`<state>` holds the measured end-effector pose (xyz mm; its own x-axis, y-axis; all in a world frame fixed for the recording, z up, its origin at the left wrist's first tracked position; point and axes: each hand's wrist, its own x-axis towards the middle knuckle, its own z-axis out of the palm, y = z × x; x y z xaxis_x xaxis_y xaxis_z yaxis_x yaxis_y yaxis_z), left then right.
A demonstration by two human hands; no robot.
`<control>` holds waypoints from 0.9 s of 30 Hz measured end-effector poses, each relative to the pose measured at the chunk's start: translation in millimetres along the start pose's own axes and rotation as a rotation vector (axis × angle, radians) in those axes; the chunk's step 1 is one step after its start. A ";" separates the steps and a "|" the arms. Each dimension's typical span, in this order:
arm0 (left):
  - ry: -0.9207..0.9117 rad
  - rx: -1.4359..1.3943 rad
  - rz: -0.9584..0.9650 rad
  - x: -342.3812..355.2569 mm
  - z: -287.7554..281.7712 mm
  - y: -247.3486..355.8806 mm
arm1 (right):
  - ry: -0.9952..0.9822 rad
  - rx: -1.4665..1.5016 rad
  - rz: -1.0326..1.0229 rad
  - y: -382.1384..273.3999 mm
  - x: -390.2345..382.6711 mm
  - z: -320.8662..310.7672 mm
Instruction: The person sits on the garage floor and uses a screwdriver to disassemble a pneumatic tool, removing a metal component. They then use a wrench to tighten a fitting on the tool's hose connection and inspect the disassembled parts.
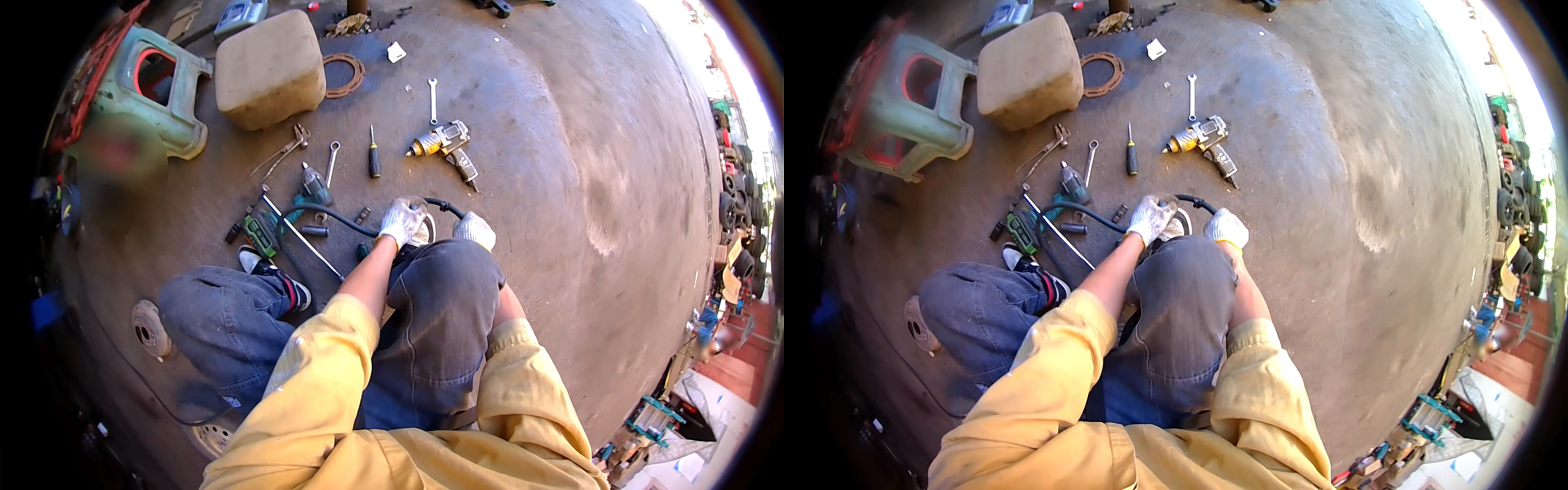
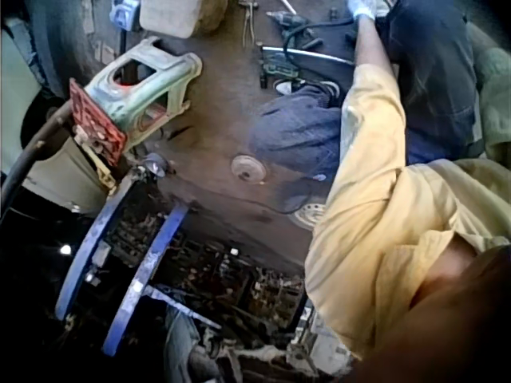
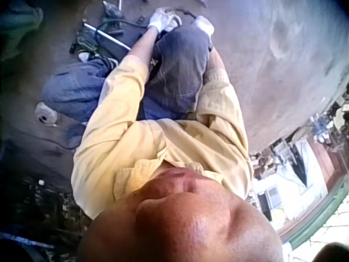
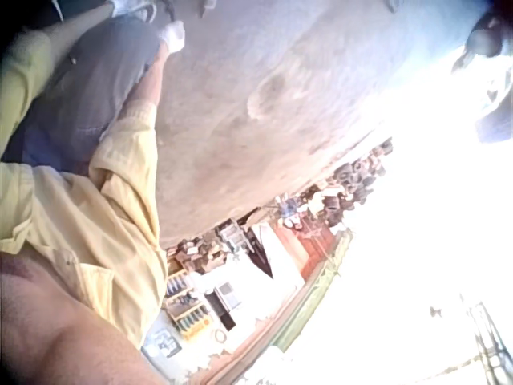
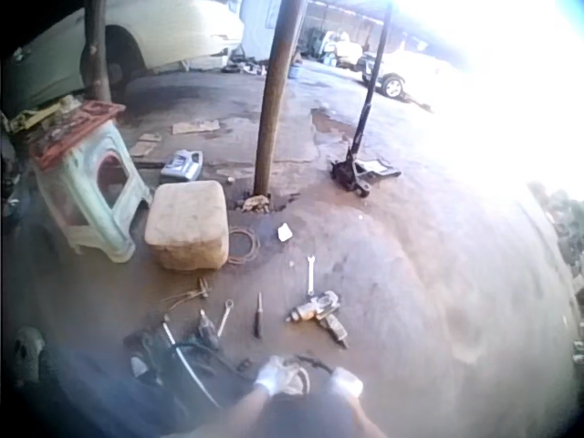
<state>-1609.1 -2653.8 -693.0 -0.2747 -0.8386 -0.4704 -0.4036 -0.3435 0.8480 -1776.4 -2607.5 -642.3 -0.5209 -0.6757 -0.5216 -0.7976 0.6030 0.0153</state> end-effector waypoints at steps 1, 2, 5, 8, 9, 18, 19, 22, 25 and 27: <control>0.015 0.024 0.013 10.6 -3.5 -1.5 | -0.008 -0.002 0.013 -7.8 3.9 -2.8; -0.010 0.031 0.008 19.6 -9.6 -4.7 | -0.070 0.014 0.021 -14.7 6.6 -7.4; -0.208 0.045 0.004 26.9 -11.1 -7.9 | -0.148 -0.038 0.043 -2.1 23.0 8.4; -0.470 0.051 0.145 17.2 -29.0 -58.0 | -0.412 -0.126 -0.050 18.7 34.7 55.5; -0.528 0.024 0.317 15.8 -18.1 -86.6 | -0.501 -0.156 -0.060 34.3 30.9 64.7; -0.532 0.069 -0.049 -7.2 -3.2 -71.0 | -0.707 -0.110 -0.073 54.3 53.7 82.9; -0.524 0.132 -0.032 -8.4 -3.5 -64.9 | -0.693 -0.186 -0.197 50.1 60.9 77.6; -0.532 0.233 -0.006 -6.7 -0.4 -60.2 | -0.686 -0.040 -0.155 47.7 78.7 85.8; -0.579 0.271 0.000 -5.2 -0.7 -62.8 | -0.683 0.169 -0.115 46.8 76.5 92.7; -0.599 0.304 0.015 -4.2 1.3 -63.7 | -0.637 0.319 -0.116 50.2 66.7 90.8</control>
<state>-1583.3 -2627.9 -745.3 -0.6840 -0.4325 -0.5875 -0.5996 -0.1254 0.7904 -1823.5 -2583.8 -753.8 -0.0824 -0.4234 -0.9022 -0.6584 0.7027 -0.2696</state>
